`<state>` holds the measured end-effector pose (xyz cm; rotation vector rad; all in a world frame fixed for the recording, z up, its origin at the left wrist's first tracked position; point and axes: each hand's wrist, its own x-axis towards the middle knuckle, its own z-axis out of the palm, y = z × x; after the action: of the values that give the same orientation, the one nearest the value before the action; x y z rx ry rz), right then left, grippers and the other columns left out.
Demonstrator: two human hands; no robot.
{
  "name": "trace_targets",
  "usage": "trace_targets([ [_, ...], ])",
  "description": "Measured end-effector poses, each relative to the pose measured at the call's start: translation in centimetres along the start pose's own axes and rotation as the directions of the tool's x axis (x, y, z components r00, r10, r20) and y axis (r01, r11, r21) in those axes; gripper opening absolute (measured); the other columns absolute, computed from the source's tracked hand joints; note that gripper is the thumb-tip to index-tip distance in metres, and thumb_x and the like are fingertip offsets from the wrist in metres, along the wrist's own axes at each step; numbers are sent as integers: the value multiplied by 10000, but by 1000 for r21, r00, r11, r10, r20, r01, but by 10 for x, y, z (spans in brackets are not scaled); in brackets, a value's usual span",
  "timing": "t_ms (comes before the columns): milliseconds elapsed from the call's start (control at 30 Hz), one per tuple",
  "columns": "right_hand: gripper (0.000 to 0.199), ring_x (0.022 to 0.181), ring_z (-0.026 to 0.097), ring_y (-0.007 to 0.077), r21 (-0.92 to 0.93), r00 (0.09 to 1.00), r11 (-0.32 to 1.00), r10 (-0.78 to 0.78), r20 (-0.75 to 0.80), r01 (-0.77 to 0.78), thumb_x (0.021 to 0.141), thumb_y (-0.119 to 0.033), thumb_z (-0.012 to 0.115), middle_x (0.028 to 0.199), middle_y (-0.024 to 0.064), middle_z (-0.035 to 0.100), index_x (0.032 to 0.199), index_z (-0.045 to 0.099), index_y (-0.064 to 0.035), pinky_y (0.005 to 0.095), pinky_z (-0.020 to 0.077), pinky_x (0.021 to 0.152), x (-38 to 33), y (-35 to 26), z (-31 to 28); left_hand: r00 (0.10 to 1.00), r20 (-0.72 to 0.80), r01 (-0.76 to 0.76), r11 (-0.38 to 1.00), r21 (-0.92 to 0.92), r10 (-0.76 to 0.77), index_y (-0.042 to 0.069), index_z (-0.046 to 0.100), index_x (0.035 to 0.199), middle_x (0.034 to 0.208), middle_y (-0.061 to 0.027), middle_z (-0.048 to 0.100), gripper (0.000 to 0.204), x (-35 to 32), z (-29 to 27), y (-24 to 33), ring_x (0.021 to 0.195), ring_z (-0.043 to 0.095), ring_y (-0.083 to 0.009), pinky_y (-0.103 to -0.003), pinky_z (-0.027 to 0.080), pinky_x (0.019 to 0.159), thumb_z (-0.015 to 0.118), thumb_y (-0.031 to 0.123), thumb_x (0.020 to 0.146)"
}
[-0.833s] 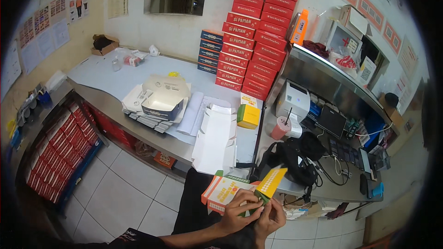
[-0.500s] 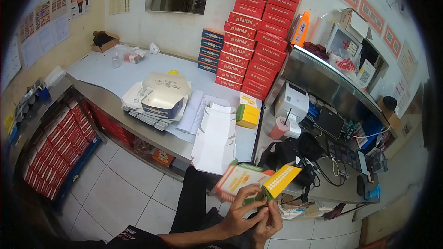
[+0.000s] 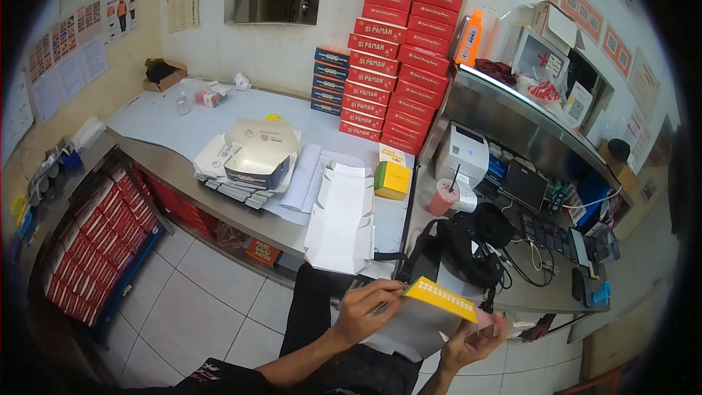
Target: The person assembles cardboard food boxes by folding and tucking flaps into place, then sets the finished boxes aside.
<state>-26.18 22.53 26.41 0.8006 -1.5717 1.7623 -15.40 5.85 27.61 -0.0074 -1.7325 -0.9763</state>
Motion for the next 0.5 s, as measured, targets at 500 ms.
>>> trace_targets([
  [500,57,880,681,232,-91,980,979,187,60,-181,885,78,630,965,206,696,916,585,61,337,536,817,-25,14,13,986,51,127,916,382,-158,-19,670,932,1054,-179,616,366,5,2,3,984,549,-273,-378,434,859,743,325,831],
])
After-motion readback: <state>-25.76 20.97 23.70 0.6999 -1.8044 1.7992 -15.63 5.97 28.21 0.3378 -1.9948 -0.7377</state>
